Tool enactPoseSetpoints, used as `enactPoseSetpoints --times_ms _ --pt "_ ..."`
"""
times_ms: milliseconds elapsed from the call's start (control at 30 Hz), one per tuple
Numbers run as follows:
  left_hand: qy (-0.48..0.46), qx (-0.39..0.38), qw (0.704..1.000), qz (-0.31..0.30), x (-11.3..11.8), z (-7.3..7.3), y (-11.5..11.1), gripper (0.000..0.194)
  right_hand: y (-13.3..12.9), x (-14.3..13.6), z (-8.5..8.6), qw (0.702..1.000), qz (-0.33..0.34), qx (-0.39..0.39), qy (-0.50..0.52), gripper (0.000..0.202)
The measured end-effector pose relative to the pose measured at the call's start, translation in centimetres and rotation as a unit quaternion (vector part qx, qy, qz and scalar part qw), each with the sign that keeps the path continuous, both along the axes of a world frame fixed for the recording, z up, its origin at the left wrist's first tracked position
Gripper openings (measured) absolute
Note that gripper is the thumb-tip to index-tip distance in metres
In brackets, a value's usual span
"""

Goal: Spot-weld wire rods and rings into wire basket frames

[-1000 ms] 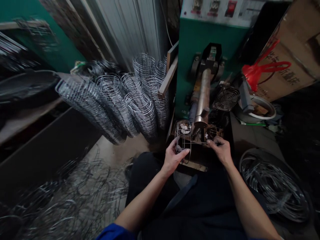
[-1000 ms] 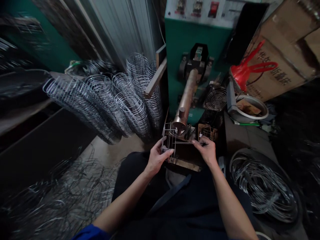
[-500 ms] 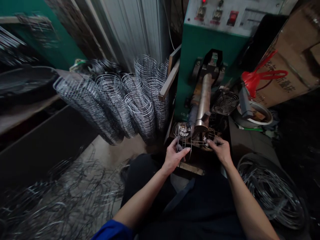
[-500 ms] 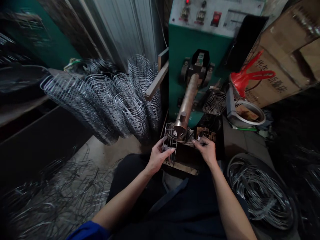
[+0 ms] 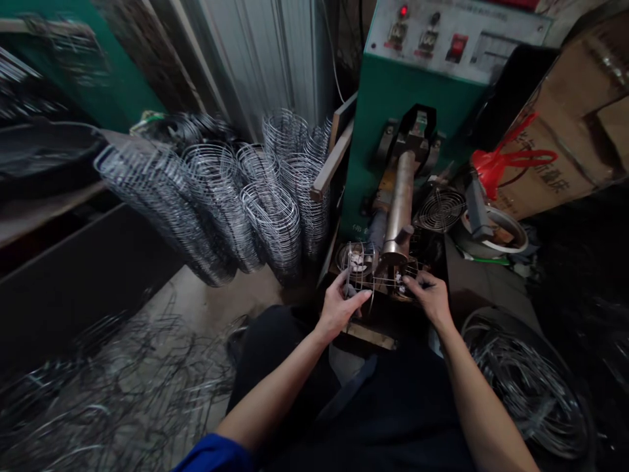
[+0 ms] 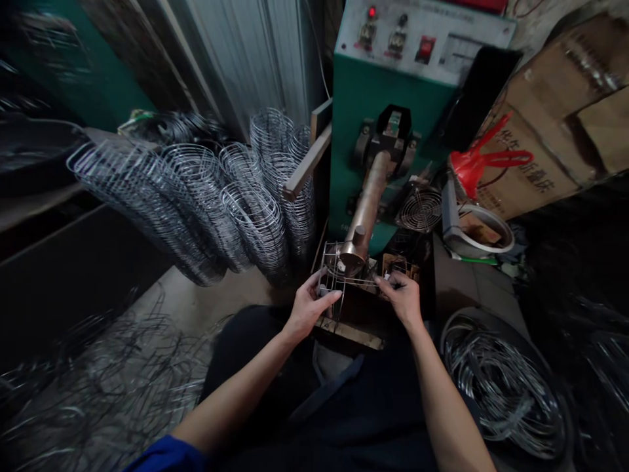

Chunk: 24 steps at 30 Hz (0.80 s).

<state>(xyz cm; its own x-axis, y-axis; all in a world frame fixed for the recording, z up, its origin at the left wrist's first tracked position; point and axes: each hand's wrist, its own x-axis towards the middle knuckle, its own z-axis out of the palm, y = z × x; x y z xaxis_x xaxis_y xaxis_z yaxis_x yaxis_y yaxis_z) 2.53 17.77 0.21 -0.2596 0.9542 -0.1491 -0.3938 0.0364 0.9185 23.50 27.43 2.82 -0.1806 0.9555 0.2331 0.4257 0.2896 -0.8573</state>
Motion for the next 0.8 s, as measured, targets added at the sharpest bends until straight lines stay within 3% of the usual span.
enactPoseSetpoints --times_ms 800 --pt "-0.008 0.010 1.000 -0.017 0.02 0.37 0.68 0.090 0.62 0.44 0.28 1.000 -0.011 0.006 -0.025 0.056"
